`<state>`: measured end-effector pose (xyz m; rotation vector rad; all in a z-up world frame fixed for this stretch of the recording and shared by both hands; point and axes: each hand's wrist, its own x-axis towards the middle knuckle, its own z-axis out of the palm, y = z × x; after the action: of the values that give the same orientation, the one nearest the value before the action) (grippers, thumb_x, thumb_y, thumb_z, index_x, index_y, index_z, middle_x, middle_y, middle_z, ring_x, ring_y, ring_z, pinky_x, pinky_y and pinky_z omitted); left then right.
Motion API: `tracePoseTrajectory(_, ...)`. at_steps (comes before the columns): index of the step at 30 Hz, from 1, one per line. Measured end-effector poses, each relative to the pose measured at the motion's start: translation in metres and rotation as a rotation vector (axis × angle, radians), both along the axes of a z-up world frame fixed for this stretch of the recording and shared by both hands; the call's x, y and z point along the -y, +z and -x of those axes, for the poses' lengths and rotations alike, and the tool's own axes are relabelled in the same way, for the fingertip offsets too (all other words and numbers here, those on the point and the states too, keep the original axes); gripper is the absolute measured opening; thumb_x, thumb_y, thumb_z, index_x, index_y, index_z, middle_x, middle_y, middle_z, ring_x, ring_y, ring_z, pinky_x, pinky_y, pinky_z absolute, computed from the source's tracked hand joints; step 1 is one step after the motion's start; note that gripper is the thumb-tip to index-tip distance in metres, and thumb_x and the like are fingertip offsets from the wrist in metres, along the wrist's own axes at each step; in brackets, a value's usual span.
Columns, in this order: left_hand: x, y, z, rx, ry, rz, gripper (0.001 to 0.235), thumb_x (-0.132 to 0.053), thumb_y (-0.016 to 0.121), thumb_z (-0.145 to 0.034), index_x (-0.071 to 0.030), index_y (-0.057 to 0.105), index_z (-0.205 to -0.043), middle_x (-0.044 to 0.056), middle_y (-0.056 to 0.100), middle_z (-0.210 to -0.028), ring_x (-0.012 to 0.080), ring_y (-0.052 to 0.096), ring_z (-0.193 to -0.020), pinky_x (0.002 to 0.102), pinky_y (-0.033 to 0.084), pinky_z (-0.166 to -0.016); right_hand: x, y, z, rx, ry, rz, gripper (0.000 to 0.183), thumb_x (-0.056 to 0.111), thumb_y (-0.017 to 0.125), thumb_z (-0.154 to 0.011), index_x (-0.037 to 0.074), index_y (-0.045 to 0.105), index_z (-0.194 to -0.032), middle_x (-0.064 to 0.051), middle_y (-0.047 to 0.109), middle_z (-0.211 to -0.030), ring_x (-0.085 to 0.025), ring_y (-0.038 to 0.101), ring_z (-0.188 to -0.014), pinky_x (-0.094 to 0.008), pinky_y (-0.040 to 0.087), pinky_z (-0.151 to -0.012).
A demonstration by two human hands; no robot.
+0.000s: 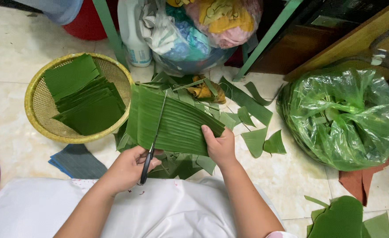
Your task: The person sits on the floor and uses scissors to cut large green banana leaves into smaller rectangular pieces. They fold the leaves, trim the edges, and place the cut pieces into a yellow basket while discarding scraps onto the floor.
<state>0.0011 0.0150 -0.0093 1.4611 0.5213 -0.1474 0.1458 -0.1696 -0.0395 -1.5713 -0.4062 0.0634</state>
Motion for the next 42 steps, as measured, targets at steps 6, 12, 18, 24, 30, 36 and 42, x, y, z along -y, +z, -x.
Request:
tracePoseTrajectory(6,0.0,-0.013,0.002,-0.082,-0.026,-0.076,0.019,-0.011,0.067,-0.074,0.007,0.064,-0.071,0.015,0.063,-0.059,0.018,0.058,-0.056,0.027,0.047,-0.053,0.008,-0.042,-0.011,-0.022,0.068,0.084,0.009,0.005,0.063,-0.078,-0.001,0.068,-0.08,-0.011,0.066,-0.065,-0.009,0.048,-0.063,-0.033,0.048,-0.054)
tracePoseTrajectory(12,0.006,-0.004,-0.008,-0.219,-0.054,-0.33,0.022,-0.013,0.062,-0.076,0.008,0.065,-0.084,0.02,0.065,-0.07,0.0272,0.063,-0.073,0.034,0.05,-0.065,0.001,-0.021,-0.005,-0.049,0.041,0.092,0.011,0.006,0.061,-0.079,-0.002,0.067,-0.082,-0.012,0.066,-0.068,-0.01,0.049,-0.066,-0.035,0.048,-0.057)
tracePoseTrajectory(18,-0.005,-0.083,-0.015,-0.28,-0.23,-0.878,0.051,-0.027,0.054,-0.081,-0.007,0.043,-0.126,0.018,0.061,-0.103,0.0309,0.059,-0.098,0.042,0.047,-0.082,-0.005,0.002,0.003,-0.155,-0.028,0.031,0.015,0.009,0.056,-0.083,-0.001,0.066,-0.086,-0.012,0.066,-0.072,-0.014,0.054,-0.064,-0.036,0.051,-0.061)
tracePoseTrajectory(24,0.049,-0.013,-0.026,-0.1,-0.174,-0.076,0.074,-0.034,0.068,-0.072,0.008,0.038,-0.124,0.027,0.052,-0.115,0.0386,0.048,-0.11,0.049,0.036,-0.094,-0.01,-0.035,0.015,-0.321,-0.144,-0.042,0.015,0.012,0.053,-0.086,0.002,0.062,-0.092,-0.011,0.063,-0.074,-0.011,0.055,-0.06,-0.029,0.05,-0.06)
tracePoseTrajectory(30,0.081,-0.027,-0.051,-0.104,0.109,-0.122,0.054,-0.035,0.073,-0.067,-0.006,0.059,-0.111,0.007,0.064,-0.103,0.0197,0.057,-0.101,0.038,0.041,-0.09,-0.016,-0.022,0.025,-0.332,-0.271,-0.198,0.016,0.011,0.057,-0.083,-0.001,0.063,-0.092,-0.011,0.064,-0.08,-0.014,0.057,-0.069,-0.034,0.051,-0.064)
tracePoseTrajectory(36,0.089,-0.053,-0.051,0.083,0.07,-0.17,0.043,-0.03,0.053,-0.084,-0.006,0.058,-0.048,0.005,0.054,-0.044,0.0128,0.048,-0.046,0.025,0.042,-0.05,-0.002,-0.036,0.006,-0.364,-0.384,-0.308,0.019,0.012,0.057,-0.083,-0.001,0.06,-0.096,-0.012,0.064,-0.08,-0.015,0.059,-0.068,-0.035,0.052,-0.063)
tracePoseTrajectory(42,0.065,-0.095,-0.039,-0.142,-0.454,-0.613,0.034,-0.038,0.042,-0.086,-0.013,0.058,-0.069,0.006,0.053,-0.063,0.0238,0.05,-0.053,0.035,0.038,-0.05,-0.009,0.013,-0.003,-0.511,-0.692,-0.25,0.027,0.027,0.058,-0.078,0.004,0.045,-0.074,-0.006,0.051,-0.072,-0.014,0.047,-0.068,-0.03,0.042,-0.063)
